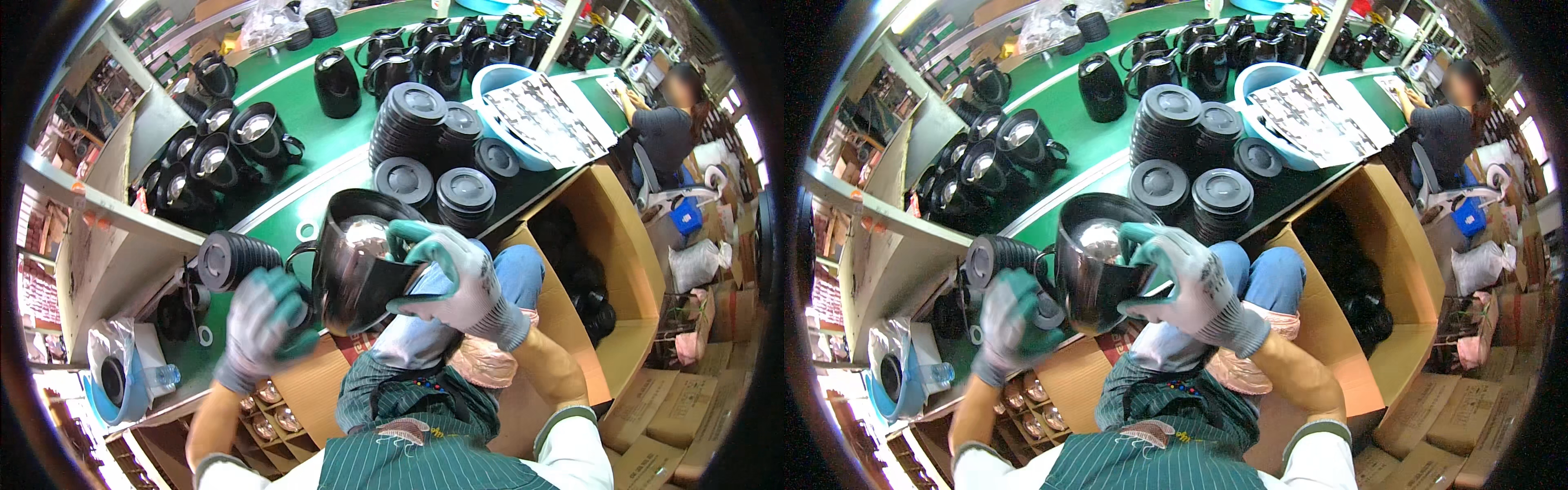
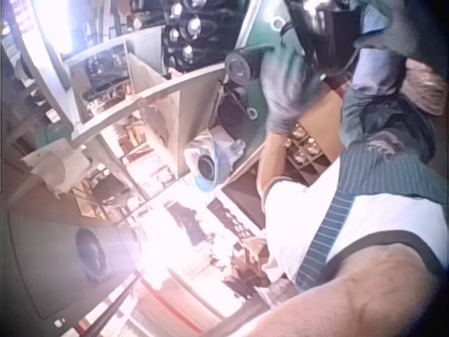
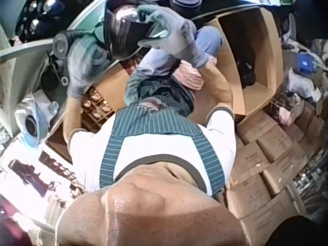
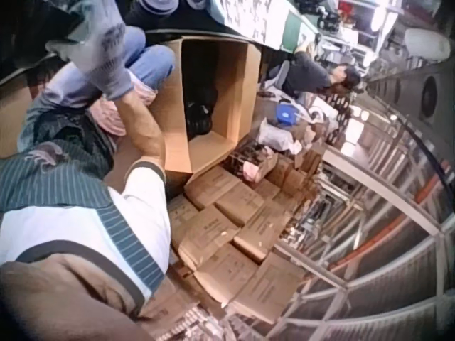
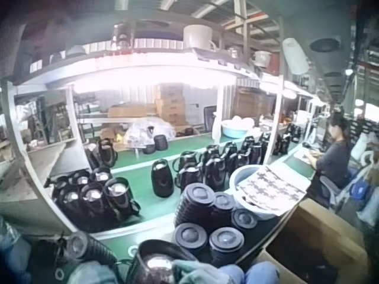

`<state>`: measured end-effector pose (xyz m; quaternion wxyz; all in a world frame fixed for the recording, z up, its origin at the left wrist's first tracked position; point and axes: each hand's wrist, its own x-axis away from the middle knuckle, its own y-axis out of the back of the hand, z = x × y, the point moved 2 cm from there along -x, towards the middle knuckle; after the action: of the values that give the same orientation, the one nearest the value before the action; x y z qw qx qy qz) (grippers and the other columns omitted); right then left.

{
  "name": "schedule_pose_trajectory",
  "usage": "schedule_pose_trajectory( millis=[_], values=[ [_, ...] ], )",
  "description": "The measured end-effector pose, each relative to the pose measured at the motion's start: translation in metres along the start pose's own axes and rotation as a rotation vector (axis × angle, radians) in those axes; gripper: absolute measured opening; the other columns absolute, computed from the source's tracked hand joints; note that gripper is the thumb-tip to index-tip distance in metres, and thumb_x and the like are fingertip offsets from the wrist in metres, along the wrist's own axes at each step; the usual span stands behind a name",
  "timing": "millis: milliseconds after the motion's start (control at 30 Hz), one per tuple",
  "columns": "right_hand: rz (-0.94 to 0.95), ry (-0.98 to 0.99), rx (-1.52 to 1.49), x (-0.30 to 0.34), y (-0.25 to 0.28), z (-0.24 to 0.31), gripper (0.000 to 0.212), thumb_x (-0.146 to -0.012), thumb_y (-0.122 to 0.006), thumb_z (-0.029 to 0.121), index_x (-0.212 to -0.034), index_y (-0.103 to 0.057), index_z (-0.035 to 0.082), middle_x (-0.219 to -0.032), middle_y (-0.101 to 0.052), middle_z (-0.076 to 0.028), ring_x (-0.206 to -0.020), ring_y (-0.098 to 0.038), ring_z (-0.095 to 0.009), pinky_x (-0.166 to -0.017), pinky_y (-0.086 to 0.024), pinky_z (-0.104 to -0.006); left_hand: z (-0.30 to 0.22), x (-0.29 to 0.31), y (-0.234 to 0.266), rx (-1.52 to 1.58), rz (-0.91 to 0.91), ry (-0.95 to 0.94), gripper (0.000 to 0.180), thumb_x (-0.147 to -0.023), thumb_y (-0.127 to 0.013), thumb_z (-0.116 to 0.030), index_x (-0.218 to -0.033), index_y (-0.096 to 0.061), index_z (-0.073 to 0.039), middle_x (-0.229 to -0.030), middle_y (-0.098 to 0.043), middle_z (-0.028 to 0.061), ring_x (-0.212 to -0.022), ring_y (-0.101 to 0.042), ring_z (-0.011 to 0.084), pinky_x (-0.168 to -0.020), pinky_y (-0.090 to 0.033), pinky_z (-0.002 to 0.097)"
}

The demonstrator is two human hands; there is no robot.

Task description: The person sits on the floor and repeatedly assembles black kettles by inserting a metal inner pot into the kettle body, then securing a black lid with a metal tool. The person handles the kettle body, inner pot, and lid one at a time, placing finished units aside.

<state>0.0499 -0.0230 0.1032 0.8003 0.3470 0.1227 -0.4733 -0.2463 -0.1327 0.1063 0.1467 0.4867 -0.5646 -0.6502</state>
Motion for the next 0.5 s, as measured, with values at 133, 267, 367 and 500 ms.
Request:
schedule_pose_trajectory(
  millis=[133,267,367,500],
  values=[
    [-0.033,-0.426,-0.279,0.023,-0.012,0.009,0.081,-0.070,-0.096,0.016,-0.139,-0.058,-0.002,-0.131,-0.066,-0.015,-0.115,-0.064,-0.018,-0.099,-0.052,-0.0322,-0.010,0.045,-0.064,-0.019,-0.243,0.062,0.072,-0.086,-0.072,-0.018,-0.149,-0.042,-0.002,-0.141,-0.057,0.0250,-0.130,-0.059,0.0420,-0.116,-0.036,0.0666],
    [0.049,-0.721,-0.285,0.028,-0.016,0.007,0.072,-0.077,-0.093,0.029,-0.132,-0.061,-0.005,-0.119,-0.070,-0.015,-0.112,-0.065,-0.018,-0.098,-0.051,-0.0307,-0.009,0.009,-0.068,0.210,-0.480,0.427,0.057,-0.073,-0.086,-0.021,-0.122,-0.069,0.004,-0.113,-0.073,0.0199,-0.106,-0.072,0.0361,-0.100,-0.055,0.0439],
    [0.178,-0.824,-0.427,0.024,-0.017,-0.020,0.057,-0.087,-0.083,0.038,-0.122,-0.066,-0.003,-0.104,-0.073,-0.013,-0.098,-0.067,-0.018,-0.090,-0.054,-0.0352,0.018,0.015,-0.079,0.505,-0.324,0.753,0.052,-0.077,-0.083,-0.023,-0.118,-0.070,0.006,-0.107,-0.075,0.0149,-0.098,-0.073,0.0250,-0.097,-0.056,0.0381],
    [-0.012,-0.516,0.368,-0.027,-0.015,-0.099,0.071,-0.088,-0.077,0.052,-0.139,-0.058,0.007,-0.119,-0.068,-0.018,-0.113,-0.067,-0.027,-0.098,-0.053,-0.0430,0.043,0.081,-0.136,1.137,-0.178,0.861,0.047,-0.092,-0.073,-0.014,-0.134,-0.062,0.003,-0.125,-0.070,0.0116,-0.109,-0.069,0.0188,-0.098,-0.054,0.0323]
  ],
)
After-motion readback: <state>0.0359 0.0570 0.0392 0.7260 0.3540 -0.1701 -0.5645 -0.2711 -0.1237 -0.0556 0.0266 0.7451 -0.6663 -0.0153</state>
